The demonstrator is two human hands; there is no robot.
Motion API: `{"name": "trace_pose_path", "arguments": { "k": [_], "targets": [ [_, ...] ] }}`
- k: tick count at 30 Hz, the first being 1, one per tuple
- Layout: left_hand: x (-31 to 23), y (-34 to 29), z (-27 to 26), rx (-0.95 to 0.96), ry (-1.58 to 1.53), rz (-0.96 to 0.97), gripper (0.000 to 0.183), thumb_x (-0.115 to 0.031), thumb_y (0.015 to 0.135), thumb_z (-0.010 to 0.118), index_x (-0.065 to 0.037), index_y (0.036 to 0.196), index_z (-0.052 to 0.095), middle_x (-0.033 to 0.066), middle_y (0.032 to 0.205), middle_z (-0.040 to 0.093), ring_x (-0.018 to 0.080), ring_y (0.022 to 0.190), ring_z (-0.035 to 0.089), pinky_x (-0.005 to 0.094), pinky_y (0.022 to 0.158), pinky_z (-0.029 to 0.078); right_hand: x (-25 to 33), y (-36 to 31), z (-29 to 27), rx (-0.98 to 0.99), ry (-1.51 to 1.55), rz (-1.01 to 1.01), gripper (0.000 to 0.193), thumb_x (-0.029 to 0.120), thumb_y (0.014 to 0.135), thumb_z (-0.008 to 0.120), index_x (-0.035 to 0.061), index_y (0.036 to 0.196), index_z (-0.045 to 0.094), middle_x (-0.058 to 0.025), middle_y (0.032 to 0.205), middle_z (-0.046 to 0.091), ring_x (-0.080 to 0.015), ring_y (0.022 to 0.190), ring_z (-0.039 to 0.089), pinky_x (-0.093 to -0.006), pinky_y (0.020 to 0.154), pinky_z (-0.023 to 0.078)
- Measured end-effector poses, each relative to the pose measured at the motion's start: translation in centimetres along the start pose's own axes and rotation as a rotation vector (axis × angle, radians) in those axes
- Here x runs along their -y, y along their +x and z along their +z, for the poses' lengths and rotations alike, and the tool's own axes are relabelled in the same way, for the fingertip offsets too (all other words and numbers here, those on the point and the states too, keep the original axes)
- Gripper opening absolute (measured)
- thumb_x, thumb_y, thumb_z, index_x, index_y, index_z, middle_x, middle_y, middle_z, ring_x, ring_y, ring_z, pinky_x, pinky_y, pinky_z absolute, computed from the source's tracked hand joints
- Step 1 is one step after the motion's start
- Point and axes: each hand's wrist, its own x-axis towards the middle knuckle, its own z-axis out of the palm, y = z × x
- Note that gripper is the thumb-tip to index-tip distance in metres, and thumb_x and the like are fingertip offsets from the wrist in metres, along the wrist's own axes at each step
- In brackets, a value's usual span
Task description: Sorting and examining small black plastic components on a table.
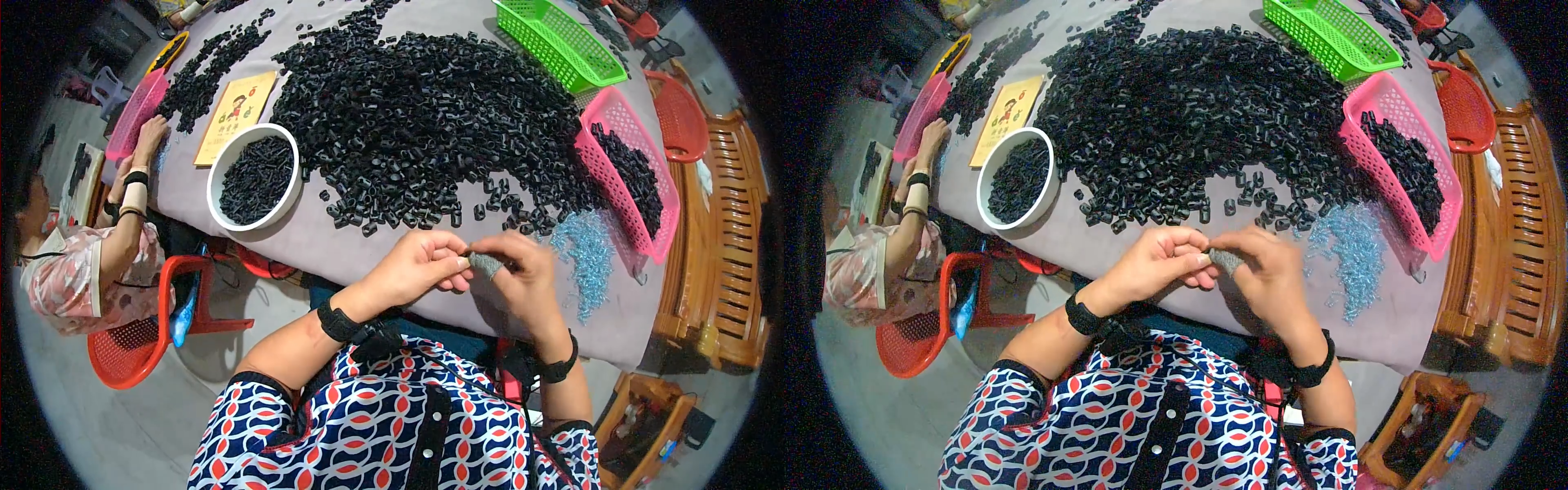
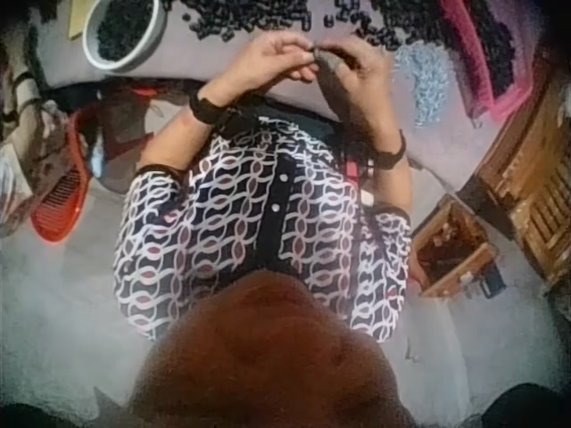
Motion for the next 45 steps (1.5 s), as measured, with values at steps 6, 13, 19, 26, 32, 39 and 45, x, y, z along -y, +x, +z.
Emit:
{"name": "trace_pose_path", "arguments": {
  "k": [6, 13, 19, 26, 32, 39, 45],
  "targets": [
    [0.0, -0.3, 0.2, 0.012, 0.09, -0.039, 0.019, -0.015, 0.1, 0.054, -0.001, 0.113, 0.059, 0.0071, 0.096, 0.07, 0.0113, 0.083, 0.069, 0.0203, 0.07, 0.052, 2.5, -0.2, 0.5, 0.163, -0.412, -0.19, 0.041, -0.006, 0.072, 0.06, 0.0062, 0.111, 0.066, -0.0144, 0.09, 0.067, -0.0334, 0.082, 0.065, -0.0404, 0.072, 0.053],
    [-0.6, -1.0, -0.2, -0.052, 0.031, -0.016, 0.016, -0.013, 0.099, 0.056, -0.001, 0.11, 0.056, 0.0079, 0.092, 0.07, 0.0117, 0.08, 0.069, 0.0214, 0.069, 0.053, 2.0, 0.2, 1.2, 0.098, -0.411, -0.288, 0.043, -0.005, 0.074, 0.061, 0.0052, 0.116, 0.063, -0.0149, 0.094, 0.067, -0.0326, 0.085, 0.067, -0.0418, 0.074, 0.054],
    [0.0, -1.3, -0.8, -0.081, 0.047, 0.01, 0.013, -0.009, 0.099, 0.054, -0.001, 0.109, 0.057, 0.0057, 0.089, 0.068, 0.009, 0.074, 0.065, 0.0213, 0.068, 0.053, 3.2, -0.6, 2.2, 0.139, -0.506, -0.325, 0.041, -0.002, 0.075, 0.063, 0.0042, 0.116, 0.062, -0.0163, 0.105, 0.067, -0.0315, 0.094, 0.067, -0.0405, 0.079, 0.054],
    [-0.7, -2.4, -1.3, -0.151, 0.022, 0.023, 0.01, -0.011, 0.097, 0.057, -0.002, 0.103, 0.057, 0.006, 0.086, 0.069, 0.009, 0.075, 0.067, 0.0212, 0.064, 0.052, 1.4, 2.0, 1.2, 0.105, -0.313, -0.106, 0.031, 0.002, 0.077, 0.063, 0.0031, 0.108, 0.065, -0.0176, 0.098, 0.066, -0.0363, 0.093, 0.064, -0.0425, 0.082, 0.052],
    [-1.2, -3.0, -2.7, -0.28, 0.022, 0.101, 0.008, -0.009, 0.098, 0.057, -0.004, 0.105, 0.056, 0.0098, 0.102, 0.07, 0.0115, 0.087, 0.068, 0.023, 0.075, 0.054, 0.0, 4.7, 3.8, 0.183, -0.457, -0.311, 0.022, -0.002, 0.076, 0.062, 0.0027, 0.097, 0.065, -0.0155, 0.094, 0.062, -0.0372, 0.091, 0.061, -0.0441, 0.079, 0.05],
    [-1.9, -3.3, -4.5, -0.39, 0.058, 0.147, 0.01, -0.011, 0.098, 0.059, -0.004, 0.104, 0.056, 0.0104, 0.103, 0.071, 0.0127, 0.091, 0.068, 0.024, 0.076, 0.054, -0.6, 4.6, 0.6, 0.058, -0.606, -0.16, 0.027, -0.007, 0.073, 0.059, 0.0027, 0.097, 0.066, -0.0162, 0.095, 0.061, -0.0379, 0.091, 0.06, -0.0437, 0.08, 0.05],
    [-2.2, -2.5, -4.7, -0.401, 0.084, 0.192, 0.011, -0.01, 0.098, 0.059, -0.002, 0.105, 0.056, 0.0108, 0.104, 0.071, 0.0135, 0.092, 0.068, 0.0244, 0.078, 0.054, 1.0, 5.0, 3.2, 0.156, -0.499, -0.271, 0.034, -0.007, 0.072, 0.061, 0.003, 0.104, 0.064, -0.0153, 0.101, 0.062, -0.0368, 0.096, 0.061, -0.043, 0.083, 0.051]
  ]
}}
